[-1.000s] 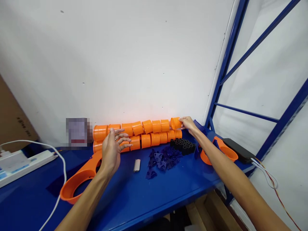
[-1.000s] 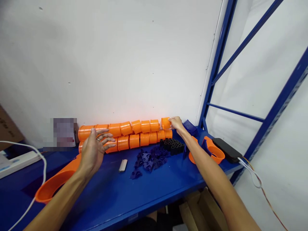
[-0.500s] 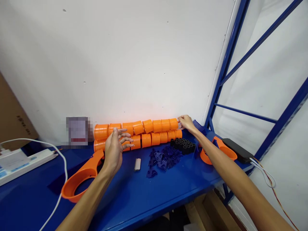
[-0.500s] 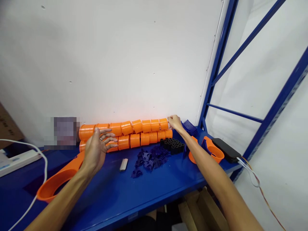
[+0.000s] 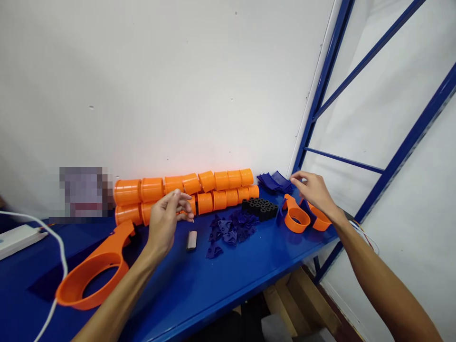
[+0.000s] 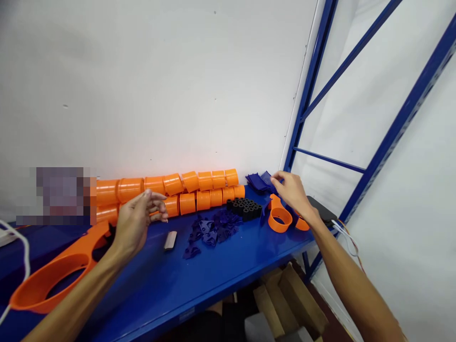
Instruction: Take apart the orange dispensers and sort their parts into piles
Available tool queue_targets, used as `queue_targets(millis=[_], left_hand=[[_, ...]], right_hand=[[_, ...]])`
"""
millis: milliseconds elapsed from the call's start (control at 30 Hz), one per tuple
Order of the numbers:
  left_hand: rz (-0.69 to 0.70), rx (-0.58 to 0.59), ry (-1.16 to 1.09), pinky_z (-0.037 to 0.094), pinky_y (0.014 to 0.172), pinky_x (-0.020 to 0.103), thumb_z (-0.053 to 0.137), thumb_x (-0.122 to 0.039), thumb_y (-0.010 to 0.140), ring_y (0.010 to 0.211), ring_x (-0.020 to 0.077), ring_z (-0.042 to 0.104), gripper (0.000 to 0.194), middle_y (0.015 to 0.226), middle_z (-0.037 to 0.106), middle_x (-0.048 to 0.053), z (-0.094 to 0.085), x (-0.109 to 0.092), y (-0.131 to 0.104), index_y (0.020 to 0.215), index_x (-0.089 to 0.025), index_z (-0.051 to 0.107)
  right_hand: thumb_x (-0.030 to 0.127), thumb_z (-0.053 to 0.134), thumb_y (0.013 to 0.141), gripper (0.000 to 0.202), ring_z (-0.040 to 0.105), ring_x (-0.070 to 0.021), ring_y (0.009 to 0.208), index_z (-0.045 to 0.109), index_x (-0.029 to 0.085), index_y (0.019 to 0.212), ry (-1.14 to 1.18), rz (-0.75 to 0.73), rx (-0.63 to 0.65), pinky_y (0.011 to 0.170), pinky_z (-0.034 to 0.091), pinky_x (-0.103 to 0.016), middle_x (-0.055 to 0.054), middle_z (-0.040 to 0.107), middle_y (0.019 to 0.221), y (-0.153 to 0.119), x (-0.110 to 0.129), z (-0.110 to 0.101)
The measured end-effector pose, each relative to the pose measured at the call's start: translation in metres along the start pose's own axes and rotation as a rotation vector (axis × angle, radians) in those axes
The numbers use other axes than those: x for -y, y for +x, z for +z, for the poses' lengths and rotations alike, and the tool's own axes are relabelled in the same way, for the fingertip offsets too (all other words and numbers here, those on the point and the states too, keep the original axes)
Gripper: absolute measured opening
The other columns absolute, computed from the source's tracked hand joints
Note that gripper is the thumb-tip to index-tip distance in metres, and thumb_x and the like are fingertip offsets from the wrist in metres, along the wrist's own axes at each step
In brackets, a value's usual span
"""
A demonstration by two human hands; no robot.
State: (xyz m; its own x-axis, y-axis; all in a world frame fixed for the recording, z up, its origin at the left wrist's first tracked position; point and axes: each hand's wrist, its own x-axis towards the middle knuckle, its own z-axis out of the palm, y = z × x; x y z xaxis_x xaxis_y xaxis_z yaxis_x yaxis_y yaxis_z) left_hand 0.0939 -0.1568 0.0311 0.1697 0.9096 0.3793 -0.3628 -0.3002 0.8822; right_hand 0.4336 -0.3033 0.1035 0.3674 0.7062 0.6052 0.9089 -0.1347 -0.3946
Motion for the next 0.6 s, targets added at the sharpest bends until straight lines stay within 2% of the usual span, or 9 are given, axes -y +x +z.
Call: queue_targets(millis=[67, 133, 267, 367, 467, 600], left_hand=[[0.007, 0.008, 0.000, 0.050, 0.044, 0.025, 0.067, -0.059, 0.080, 0.049, 0.0148, 0.057, 0.042, 0.057, 0.059, 0.002, 0.000, 0.000, 0.000, 0.076, -0.017, 0.068], [0.008, 0.003, 0.006, 0.050, 0.044, 0.024, 0.067, -0.058, 0.080, 0.049, 0.0145, 0.057, 0.041, 0.057, 0.058, 0.001, 0.001, -0.001, -0.001, 0.076, -0.017, 0.068], [0.001, 0.014, 0.027, 0.050, 0.044, 0.024, 0.065, -0.057, 0.082, 0.046, 0.0134, 0.056, 0.042, 0.056, 0.057, 0.000, 0.004, 0.000, -0.004, 0.078, -0.016, 0.065], [-0.013, 0.039, 0.036, 0.049, 0.043, 0.024, 0.063, -0.058, 0.082, 0.045, 0.0131, 0.056, 0.043, 0.056, 0.056, -0.001, 0.006, 0.001, -0.004, 0.078, -0.015, 0.064], [-0.022, 0.041, 0.045, 0.048, 0.043, 0.024, 0.064, -0.058, 0.082, 0.045, 0.0127, 0.056, 0.043, 0.056, 0.056, -0.001, 0.007, 0.002, -0.003, 0.077, -0.015, 0.063], [-0.024, 0.046, 0.042, 0.048, 0.044, 0.024, 0.063, -0.056, 0.083, 0.046, 0.0126, 0.056, 0.042, 0.056, 0.056, -0.001, 0.007, 0.001, -0.004, 0.077, -0.015, 0.064]], right_hand=[[0.033, 0.052, 0.088, 0.023, 0.067, -0.0197, 0.070, 0.072, 0.021, 0.087, -0.054, 0.036, 0.039, 0.069, 0.047, -0.031, -0.005, 0.075, 0.087, -0.029, -0.016, -0.008], [0.036, 0.053, 0.088, 0.024, 0.069, -0.0214, 0.075, 0.073, 0.022, 0.090, -0.111, 0.048, 0.114, 0.070, 0.048, -0.031, -0.005, 0.076, 0.090, -0.056, -0.029, -0.005], [0.039, 0.053, 0.090, 0.029, 0.071, -0.0270, 0.094, 0.072, 0.021, 0.102, -0.262, 0.017, 0.174, 0.071, 0.049, -0.033, -0.008, 0.076, 0.105, -0.094, -0.046, 0.020], [0.036, 0.052, 0.092, 0.032, 0.072, -0.0308, 0.096, 0.070, 0.018, 0.113, -0.412, 0.012, 0.235, 0.067, 0.048, -0.034, -0.012, 0.075, 0.112, -0.104, -0.049, 0.040], [0.032, 0.047, 0.096, 0.032, 0.073, -0.0315, 0.087, 0.068, 0.015, 0.114, -0.541, 0.037, 0.284, 0.062, 0.046, -0.034, -0.016, 0.075, 0.105, -0.106, -0.050, 0.052], [0.026, 0.041, 0.097, 0.028, 0.073, -0.0282, 0.080, 0.066, 0.015, 0.102, -0.505, 0.027, 0.192, 0.059, 0.044, -0.031, -0.014, 0.076, 0.096, -0.112, -0.057, 0.060]])
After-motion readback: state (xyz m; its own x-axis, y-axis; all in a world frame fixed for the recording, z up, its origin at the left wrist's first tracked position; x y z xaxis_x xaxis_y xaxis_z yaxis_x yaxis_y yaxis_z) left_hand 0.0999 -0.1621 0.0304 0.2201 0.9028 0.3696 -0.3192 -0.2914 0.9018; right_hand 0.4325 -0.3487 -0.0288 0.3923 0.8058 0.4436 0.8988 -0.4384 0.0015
